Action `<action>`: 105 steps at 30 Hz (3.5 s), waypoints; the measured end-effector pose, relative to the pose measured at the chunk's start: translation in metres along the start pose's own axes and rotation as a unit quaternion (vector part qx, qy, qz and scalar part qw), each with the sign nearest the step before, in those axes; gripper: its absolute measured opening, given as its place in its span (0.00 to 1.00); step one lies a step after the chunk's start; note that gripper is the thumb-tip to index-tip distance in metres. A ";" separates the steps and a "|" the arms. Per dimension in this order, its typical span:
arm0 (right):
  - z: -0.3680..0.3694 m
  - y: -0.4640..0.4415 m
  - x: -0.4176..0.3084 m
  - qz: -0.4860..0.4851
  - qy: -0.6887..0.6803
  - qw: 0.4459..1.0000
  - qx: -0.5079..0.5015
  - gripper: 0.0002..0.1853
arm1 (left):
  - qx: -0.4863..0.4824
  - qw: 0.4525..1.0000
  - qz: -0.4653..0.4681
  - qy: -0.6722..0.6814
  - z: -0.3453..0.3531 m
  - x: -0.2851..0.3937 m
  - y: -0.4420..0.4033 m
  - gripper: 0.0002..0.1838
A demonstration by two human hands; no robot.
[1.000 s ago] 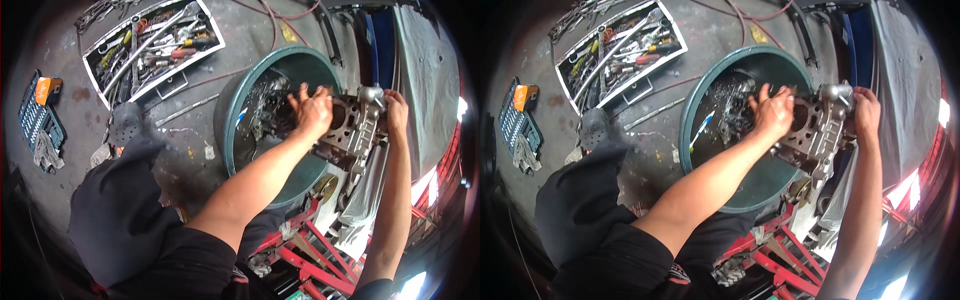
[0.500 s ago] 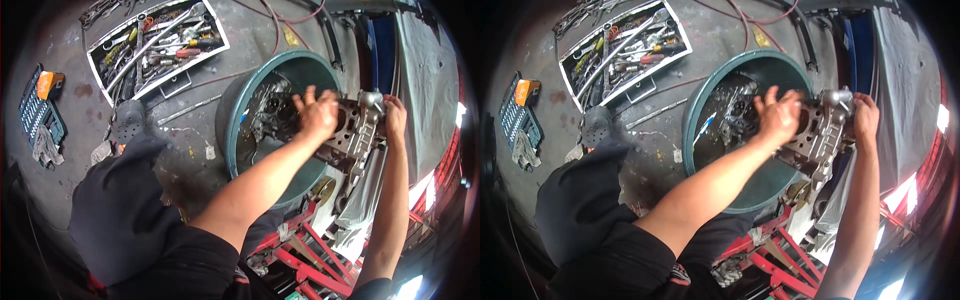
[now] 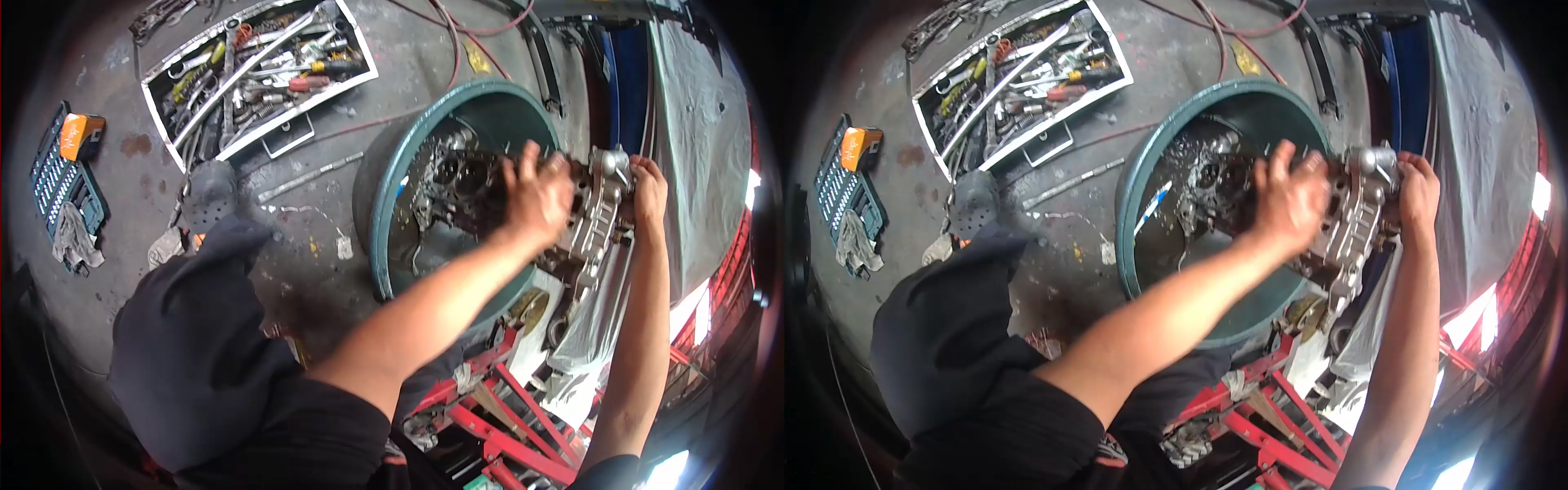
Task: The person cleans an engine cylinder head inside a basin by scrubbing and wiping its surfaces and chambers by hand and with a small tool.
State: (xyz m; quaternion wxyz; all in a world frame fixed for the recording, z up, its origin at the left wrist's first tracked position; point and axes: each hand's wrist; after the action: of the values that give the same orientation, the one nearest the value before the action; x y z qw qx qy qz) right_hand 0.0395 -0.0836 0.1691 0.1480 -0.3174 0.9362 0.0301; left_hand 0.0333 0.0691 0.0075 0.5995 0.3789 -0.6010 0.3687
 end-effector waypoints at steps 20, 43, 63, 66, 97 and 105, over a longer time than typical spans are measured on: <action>0.000 -0.007 0.006 0.026 0.001 1.000 -0.009 0.11 | -0.104 0.970 -0.217 0.037 0.007 -0.035 -0.001 0.31; -0.008 -0.015 0.023 0.014 0.007 1.000 -0.012 0.13 | 0.193 0.979 -0.020 0.059 -0.038 -0.022 -0.016 0.11; -0.008 -0.021 0.031 0.012 0.016 1.000 -0.015 0.12 | 0.003 0.998 -0.056 0.004 0.007 -0.044 0.012 0.16; -0.010 -0.012 0.015 0.021 0.039 0.999 -0.011 0.12 | -0.108 0.978 -0.159 -0.075 -0.003 -0.061 -0.013 0.23; -0.003 -0.010 0.009 0.014 0.039 0.999 0.000 0.12 | -0.191 0.943 -0.248 -0.114 -0.014 -0.065 -0.025 0.13; -0.002 -0.009 0.007 0.021 0.044 0.999 0.007 0.12 | -0.168 0.955 -0.207 -0.130 -0.014 -0.072 -0.023 0.16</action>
State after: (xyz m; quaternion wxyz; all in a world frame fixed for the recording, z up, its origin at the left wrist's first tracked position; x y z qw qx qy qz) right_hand 0.0393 -0.0947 0.1695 0.1081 -0.2973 0.9486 0.0124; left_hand 0.0600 0.0724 -0.0647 0.6344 0.4339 -0.6350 0.0776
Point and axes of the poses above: each hand's wrist, its own y-axis away from the middle knuckle, its own z-axis out of the palm, x = y × z, and after that the axes turned 4 degrees about -z, right-handed
